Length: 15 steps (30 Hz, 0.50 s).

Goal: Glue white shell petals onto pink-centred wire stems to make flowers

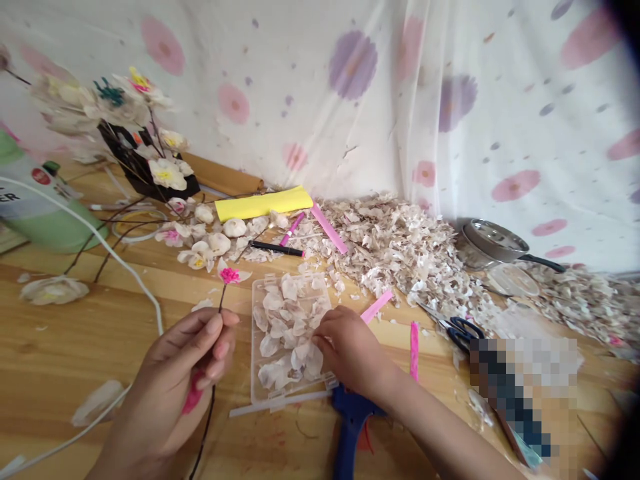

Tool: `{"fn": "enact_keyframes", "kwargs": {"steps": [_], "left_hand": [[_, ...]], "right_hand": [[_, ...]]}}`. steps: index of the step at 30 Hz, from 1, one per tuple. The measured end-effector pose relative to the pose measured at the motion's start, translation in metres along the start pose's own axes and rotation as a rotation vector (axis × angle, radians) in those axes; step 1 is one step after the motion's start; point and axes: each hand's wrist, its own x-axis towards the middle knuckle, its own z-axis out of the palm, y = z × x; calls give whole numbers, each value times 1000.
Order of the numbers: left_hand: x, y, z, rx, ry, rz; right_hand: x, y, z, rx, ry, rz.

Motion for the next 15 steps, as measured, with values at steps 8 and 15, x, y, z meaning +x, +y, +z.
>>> {"fn": "enact_keyframes", "kwargs": {"steps": [8, 15], "left_hand": [[-1, -4, -4, 11, -7, 42], [0, -6, -5, 4, -39, 230]], "right_hand": [[-85, -9, 26, -98, 361, 78], [-139, 2, 87, -265, 270, 163]]}}
